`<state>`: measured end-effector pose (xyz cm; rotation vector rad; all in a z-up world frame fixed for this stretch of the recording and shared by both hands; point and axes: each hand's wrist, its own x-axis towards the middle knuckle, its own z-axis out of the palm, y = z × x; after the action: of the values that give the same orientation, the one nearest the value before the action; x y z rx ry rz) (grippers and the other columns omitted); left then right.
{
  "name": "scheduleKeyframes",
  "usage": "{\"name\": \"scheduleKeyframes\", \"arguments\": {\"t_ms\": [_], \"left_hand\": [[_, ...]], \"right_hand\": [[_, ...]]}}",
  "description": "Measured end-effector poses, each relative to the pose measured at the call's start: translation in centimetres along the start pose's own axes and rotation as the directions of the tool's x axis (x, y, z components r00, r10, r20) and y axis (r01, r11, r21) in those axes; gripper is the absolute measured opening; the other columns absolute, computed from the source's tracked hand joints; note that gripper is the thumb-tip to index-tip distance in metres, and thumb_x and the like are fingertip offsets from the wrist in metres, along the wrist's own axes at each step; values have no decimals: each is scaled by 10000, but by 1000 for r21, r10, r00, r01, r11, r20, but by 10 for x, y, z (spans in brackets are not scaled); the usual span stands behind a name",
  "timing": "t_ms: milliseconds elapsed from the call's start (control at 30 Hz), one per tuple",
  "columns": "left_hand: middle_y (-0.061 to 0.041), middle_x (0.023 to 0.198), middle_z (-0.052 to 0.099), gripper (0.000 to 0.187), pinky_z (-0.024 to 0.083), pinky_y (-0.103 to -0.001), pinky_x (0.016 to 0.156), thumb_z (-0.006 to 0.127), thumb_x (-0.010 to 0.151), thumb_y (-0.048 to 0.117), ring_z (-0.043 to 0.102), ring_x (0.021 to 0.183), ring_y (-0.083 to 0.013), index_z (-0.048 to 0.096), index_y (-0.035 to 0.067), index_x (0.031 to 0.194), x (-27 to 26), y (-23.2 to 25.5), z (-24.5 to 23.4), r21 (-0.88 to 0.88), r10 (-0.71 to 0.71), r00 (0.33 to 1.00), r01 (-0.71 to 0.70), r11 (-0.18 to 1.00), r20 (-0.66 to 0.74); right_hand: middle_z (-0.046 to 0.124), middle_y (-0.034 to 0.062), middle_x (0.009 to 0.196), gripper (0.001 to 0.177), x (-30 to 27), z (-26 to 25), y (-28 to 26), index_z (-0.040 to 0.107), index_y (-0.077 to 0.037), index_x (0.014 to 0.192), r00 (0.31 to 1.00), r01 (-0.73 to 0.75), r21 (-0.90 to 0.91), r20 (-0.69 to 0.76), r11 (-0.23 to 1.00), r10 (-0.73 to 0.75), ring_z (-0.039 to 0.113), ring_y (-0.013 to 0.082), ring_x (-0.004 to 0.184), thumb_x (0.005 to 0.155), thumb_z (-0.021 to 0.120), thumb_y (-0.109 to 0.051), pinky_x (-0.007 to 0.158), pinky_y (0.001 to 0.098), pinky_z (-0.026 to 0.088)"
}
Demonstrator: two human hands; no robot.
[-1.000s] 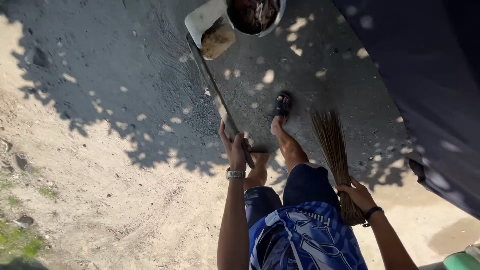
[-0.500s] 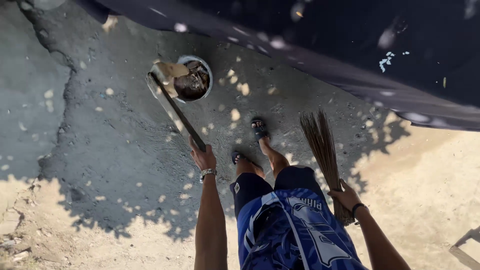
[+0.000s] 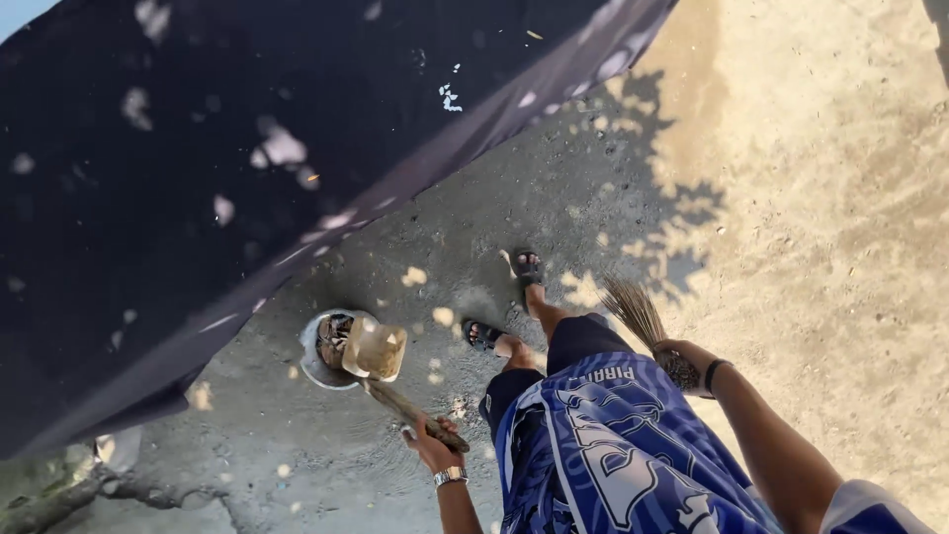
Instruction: Picking up dry leaves and debris from the ground and placing them into a bucket and box.
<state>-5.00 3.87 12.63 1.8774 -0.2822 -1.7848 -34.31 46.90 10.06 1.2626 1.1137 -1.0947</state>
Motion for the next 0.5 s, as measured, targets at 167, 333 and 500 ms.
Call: {"name": "scheduleKeyframes", "arguments": {"t_ms": [167,333,500], "left_hand": [[-98,781,572,729,431,-335,453,594,917,213,512,549,-187,258,301,1558,-13,-16,14,191,-42,981,5,982,188],[-104,784,567,750,441,-350,448,638,900,192,525,541,-191,278,295,1550,-11,-9,78,566,-96,955,-85,820,282],[-48,713,598,595,415,-307,368,680,905,306,511,423,-146,513,203,1467,-22,-23,200,908,-249,897,-283,309,365]], "right_hand": [[717,110,815,331,-2,-56,87,655,-47,1018,998,58,292,-17,955,-55,674,213,605,839,706,-321,597,324,591],[740,164,892,399,-8,-111,153,645,1,1111,997,67,447,12,892,-81,701,251,670,858,692,-304,675,360,613],[751,141,913,370,7,-183,173,666,-28,1128,994,-1,585,89,811,-62,707,239,667,891,692,-312,660,373,605]]}}
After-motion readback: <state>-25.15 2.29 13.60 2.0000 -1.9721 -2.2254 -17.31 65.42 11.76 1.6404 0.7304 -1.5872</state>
